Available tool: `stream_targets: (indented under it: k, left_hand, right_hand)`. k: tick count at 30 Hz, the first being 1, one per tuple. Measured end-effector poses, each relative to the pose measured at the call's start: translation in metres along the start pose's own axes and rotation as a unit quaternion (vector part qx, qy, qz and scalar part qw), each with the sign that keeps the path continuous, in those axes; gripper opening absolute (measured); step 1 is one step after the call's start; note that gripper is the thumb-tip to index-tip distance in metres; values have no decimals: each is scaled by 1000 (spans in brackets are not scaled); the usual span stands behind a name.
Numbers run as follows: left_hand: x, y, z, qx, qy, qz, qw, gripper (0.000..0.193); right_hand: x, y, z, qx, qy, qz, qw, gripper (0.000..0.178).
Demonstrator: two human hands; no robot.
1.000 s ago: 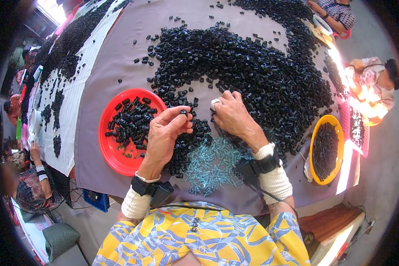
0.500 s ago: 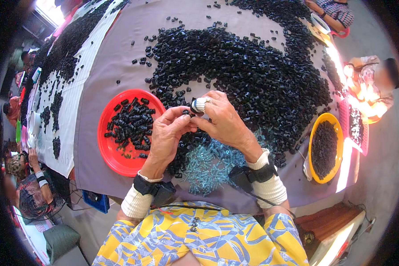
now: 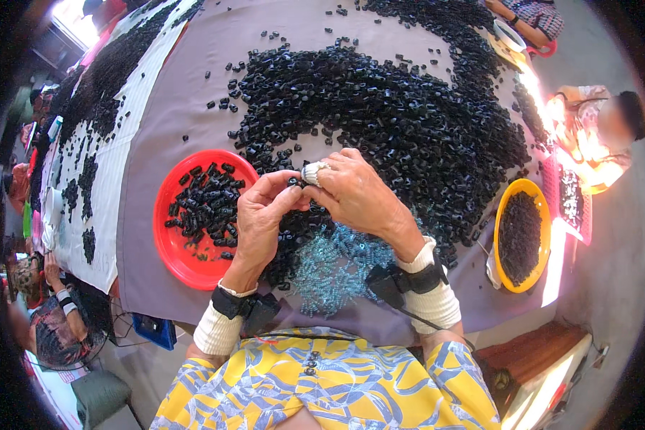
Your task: The person picks up a black plastic cord lock and a spring by hand, inserts the spring into the cord lock, and places the assembled unit onto a red tray.
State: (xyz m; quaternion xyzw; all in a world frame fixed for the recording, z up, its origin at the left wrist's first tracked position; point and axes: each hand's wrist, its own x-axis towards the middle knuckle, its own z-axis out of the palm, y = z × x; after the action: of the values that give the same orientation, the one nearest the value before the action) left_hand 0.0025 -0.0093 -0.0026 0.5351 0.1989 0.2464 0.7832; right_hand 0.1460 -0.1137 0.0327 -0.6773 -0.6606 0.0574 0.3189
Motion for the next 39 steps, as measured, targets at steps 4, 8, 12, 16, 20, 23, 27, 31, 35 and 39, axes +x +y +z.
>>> stream_targets:
  k: [4,8,12,16,20,23,27,31,35,39]
  left_hand:
    - [-2,2,2,-52,-7,-18,998,25]
    - [-2,3,2,-40,6,-23,999,25]
    - [-2,1,3,-22,6,-17,1000,25]
    - [-2,1,3,23,7,-6,1000,27]
    - [-2,0,1,68,2,-3,998,29]
    - [-1,-1,2,76,5,-1,997,29]
    - [-1,-2,1,91,5,7,996,29]
    - [0,-2,3,123,14,39,991,25]
    - [-1,-2,1,177,21,61,982,26]
    - [1,-1,0,212,16,84,974,28]
  right_hand:
    - [-1,-1,-1,13,18,-6,1000,12]
    - [-3,-4,-1,20,92,-2,996,13]
    - [-1,-5,2,7,150,-22,988,13]
    - [0,-7,4,-18,158,-40,986,13]
    - [1,-8,7,-61,151,-49,985,14]
    - [0,-7,7,-80,149,-55,984,15]
    - [0,-9,8,-82,135,-58,986,14]
    - [-1,-8,10,-78,126,-69,987,12]
    - [-1,-11,11,-134,113,-63,983,9]
    - [-1,-15,11,-189,115,-46,974,8]
